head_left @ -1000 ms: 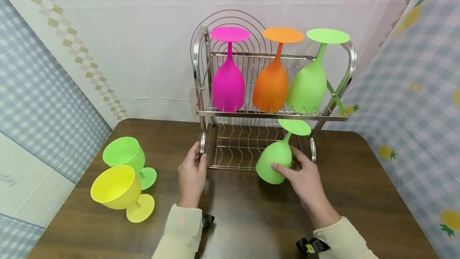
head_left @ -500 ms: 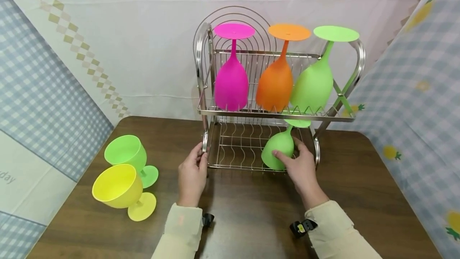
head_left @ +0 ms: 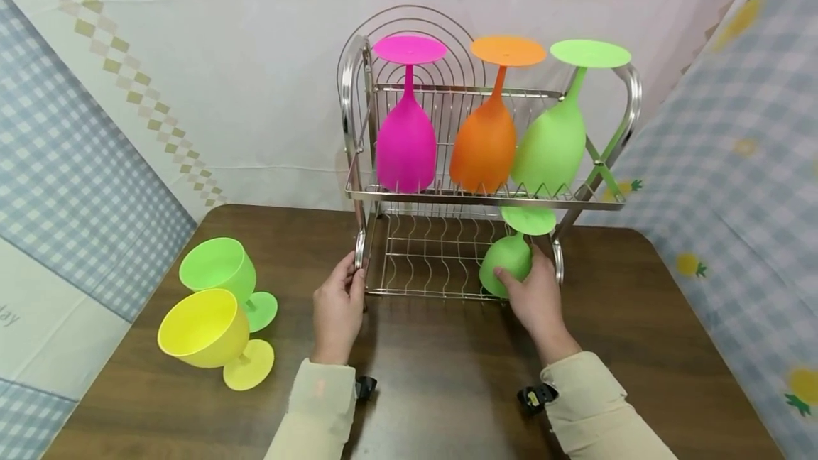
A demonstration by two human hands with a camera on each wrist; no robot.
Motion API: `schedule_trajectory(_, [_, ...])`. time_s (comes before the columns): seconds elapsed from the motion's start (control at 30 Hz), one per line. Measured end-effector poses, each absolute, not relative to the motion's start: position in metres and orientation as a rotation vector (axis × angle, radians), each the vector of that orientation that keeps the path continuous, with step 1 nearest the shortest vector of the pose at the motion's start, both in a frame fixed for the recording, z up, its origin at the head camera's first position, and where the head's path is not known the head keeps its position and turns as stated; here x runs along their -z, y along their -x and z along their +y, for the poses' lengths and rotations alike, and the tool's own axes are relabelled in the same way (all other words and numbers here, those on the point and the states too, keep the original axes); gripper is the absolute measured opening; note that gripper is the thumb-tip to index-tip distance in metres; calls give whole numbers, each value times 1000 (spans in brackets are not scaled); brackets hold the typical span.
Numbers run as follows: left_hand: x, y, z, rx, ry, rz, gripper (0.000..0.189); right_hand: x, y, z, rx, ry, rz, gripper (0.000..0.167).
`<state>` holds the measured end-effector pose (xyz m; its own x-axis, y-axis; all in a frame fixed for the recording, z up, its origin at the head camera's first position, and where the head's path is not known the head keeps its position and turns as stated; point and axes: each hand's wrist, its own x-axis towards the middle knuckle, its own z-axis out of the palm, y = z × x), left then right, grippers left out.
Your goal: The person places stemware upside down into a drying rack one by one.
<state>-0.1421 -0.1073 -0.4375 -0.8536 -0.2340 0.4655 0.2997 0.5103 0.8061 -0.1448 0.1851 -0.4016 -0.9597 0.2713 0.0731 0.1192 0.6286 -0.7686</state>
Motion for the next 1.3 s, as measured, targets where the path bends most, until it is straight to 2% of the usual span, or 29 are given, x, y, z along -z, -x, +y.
schedule_trajectory(0.2, [437, 138, -111, 1335, 31, -2279, 34, 403, 141, 184, -1218, 344, -2682, 88])
schedule_trajectory(0.57, [404, 113, -130, 1295, -30, -2402, 81, 395, 114, 181, -1395, 327, -2594, 98])
schedule_trajectory(0.73, [394, 101, -136, 1389, -156, -2298, 99, 393, 99, 178, -1580, 306, -2465, 102])
schedule_trajectory(0.9, [398, 94, -129, 1676, -349, -2199, 113, 392, 86, 178, -1633, 314, -2425, 103])
schedule_trajectory(1.1, [405, 96, -130, 1958, -641, -1858, 118, 393, 78, 176, -1658, 304, -2420, 102])
schedule_trajectory(1.3, [423, 106, -140, 1992, -757, -1714, 121, 398, 74, 176, -1689, 289, -2431, 101])
